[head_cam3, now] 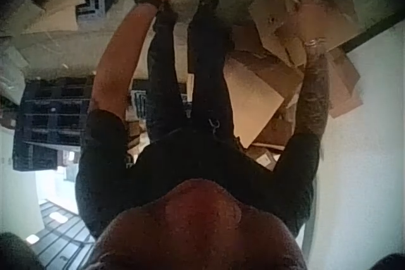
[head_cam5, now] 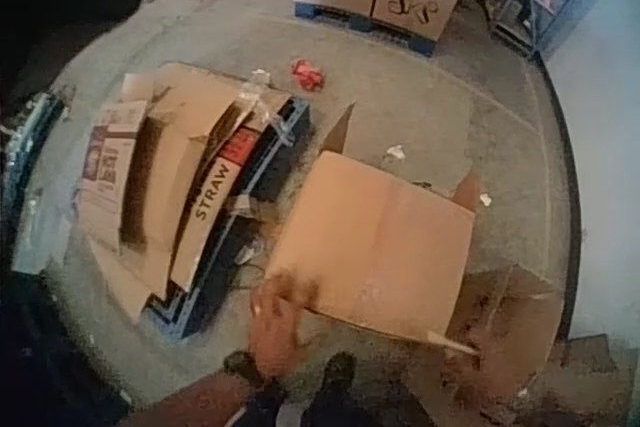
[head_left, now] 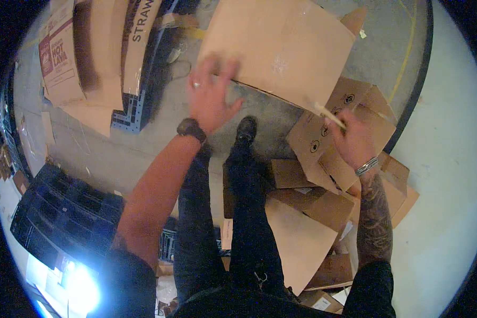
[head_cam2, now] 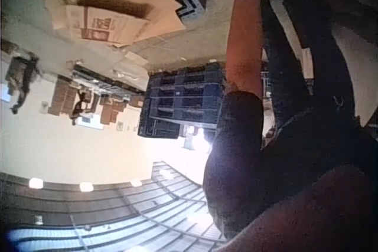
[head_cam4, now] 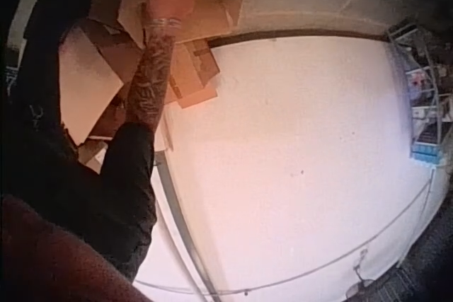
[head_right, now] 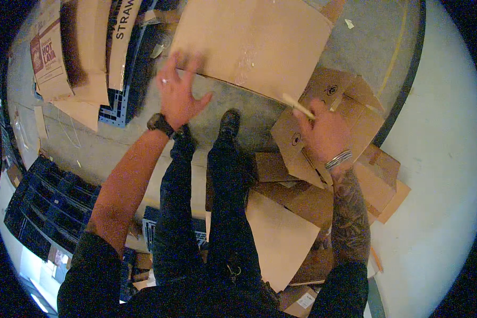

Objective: The recorder uses a utility knife to open various cardboard boxes and break them down into flat pieces.

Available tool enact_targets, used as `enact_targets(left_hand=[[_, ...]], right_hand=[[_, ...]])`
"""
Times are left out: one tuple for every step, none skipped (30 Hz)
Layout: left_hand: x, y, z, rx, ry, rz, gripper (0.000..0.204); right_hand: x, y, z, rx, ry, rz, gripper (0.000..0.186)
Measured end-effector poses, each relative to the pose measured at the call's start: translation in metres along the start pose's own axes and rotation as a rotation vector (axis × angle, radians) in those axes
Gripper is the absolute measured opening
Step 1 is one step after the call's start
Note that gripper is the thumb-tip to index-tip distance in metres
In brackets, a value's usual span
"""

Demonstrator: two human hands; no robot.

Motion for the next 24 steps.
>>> enact_targets(left_hand=[[-0.006,-0.001,-0.001,0.013,0.005,-0.004,0.101],[-0.012,-0.003,-0.004,0.001,0.136,-0.045,0.099],[-0.014,-0.011,-0.014,-0.041,0.256,-0.092,0.098],[-0.014,-0.014,-0.016,-0.035,0.252,-0.103,0.098],[-0.015,-0.019,-0.024,-0.021,0.274,-0.099,0.096],[-0.018,-0.024,-0.034,-0.006,0.299,-0.093,0.095],[-0.022,-0.023,-0.038,0.008,0.303,-0.1,0.095],[-0.029,-0.019,-0.041,0.076,0.32,-0.06,0.096],[-0.033,-0.016,-0.04,0.141,0.335,-0.017,0.097],[-0.035,-0.013,-0.038,0.156,0.339,-0.018,0.097],[-0.037,-0.01,-0.037,0.17,0.36,-0.052,0.091],[-0.041,-0.005,-0.034,0.186,0.378,-0.085,0.085],[-0.046,0.004,-0.033,0.217,0.371,-0.083,0.085],[-0.053,0.011,-0.034,0.213,0.456,-0.089,0.069],[-0.053,0.018,-0.033,0.218,0.539,-0.086,0.056],[-0.043,0.014,-0.033,0.176,0.557,-0.105,0.047],[-0.027,0.005,-0.036,0.143,0.57,-0.122,0.039],[-0.017,0.007,-0.038,0.13,0.45,-0.158,0.033],[-0.011,0.015,-0.035,0.128,0.332,-0.197,0.028],[-0.001,0.009,-0.034,0.241,0.416,-0.166,0.021],[0.011,0.001,-0.029,0.34,0.493,-0.139,0.017],[0.025,-0.009,-0.017,0.363,0.466,-0.143,0.017],[0.042,-0.026,-0.004,0.352,0.53,-0.175,0.016],[0.045,-0.03,0.012,0.365,0.583,-0.192,0.015]], right_hand=[[0.007,0.009,0.007,0.233,-0.071,-0.088,0.039],[0.017,0.021,0.01,0.47,-0.141,-0.176,0.046],[0.033,0.029,0.011,0.528,-0.221,-0.186,0.05],[0.056,0.044,0.006,0.601,-0.306,-0.189,0.054],[0.081,0.059,-0.003,0.593,-0.373,-0.12,0.057],[0.099,0.071,-0.016,0.585,-0.436,-0.052,0.061],[0.11,0.082,-0.025,0.599,-0.442,-0.054,0.061],[0.118,0.097,-0.032,0.497,-0.445,-0.028,0.063],[0.123,0.106,-0.038,0.392,-0.446,0.0,0.065],[0.127,0.11,-0.042,0.407,-0.449,0.001,0.065],[0.129,0.11,-0.046,0.446,-0.427,-0.01,0.065],[0.132,0.112,-0.051,0.485,-0.407,-0.018,0.065],[0.137,0.118,-0.052,0.508,-0.424,-0.004,0.065],[0.137,0.123,-0.053,0.514,-0.432,0.008,0.063],[0.139,0.128,-0.053,0.528,-0.443,0.029,0.061],[0.137,0.124,-0.052,0.568,-0.438,0.022,0.058],[0.134,0.115,-0.051,0.613,-0.438,0.022,0.056],[0.132,0.114,-0.04,0.663,-0.422,0.01,0.054],[0.128,0.119,-0.026,0.719,-0.403,0.009,0.052],[0.12,0.117,-0.014,0.717,-0.397,0.002,0.051],[0.112,0.11,-0.003,0.702,-0.395,-0.016,0.05],[0.103,0.097,-0.003,0.72,-0.505,-0.017,0.046],[0.09,0.083,0.003,0.726,-0.619,-0.027,0.042],[0.068,0.084,0.012,0.819,-0.598,-0.088,0.039]])
Point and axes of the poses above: each hand's wrist, its own x-axis towards the middle knuckle, its own z-axis out of the back of the hand, y = z × x, the point moved 2 cm from there along x, towards the middle knuckle, and after that the axes turned 11 degrees about -x, right-handed, at the moved point
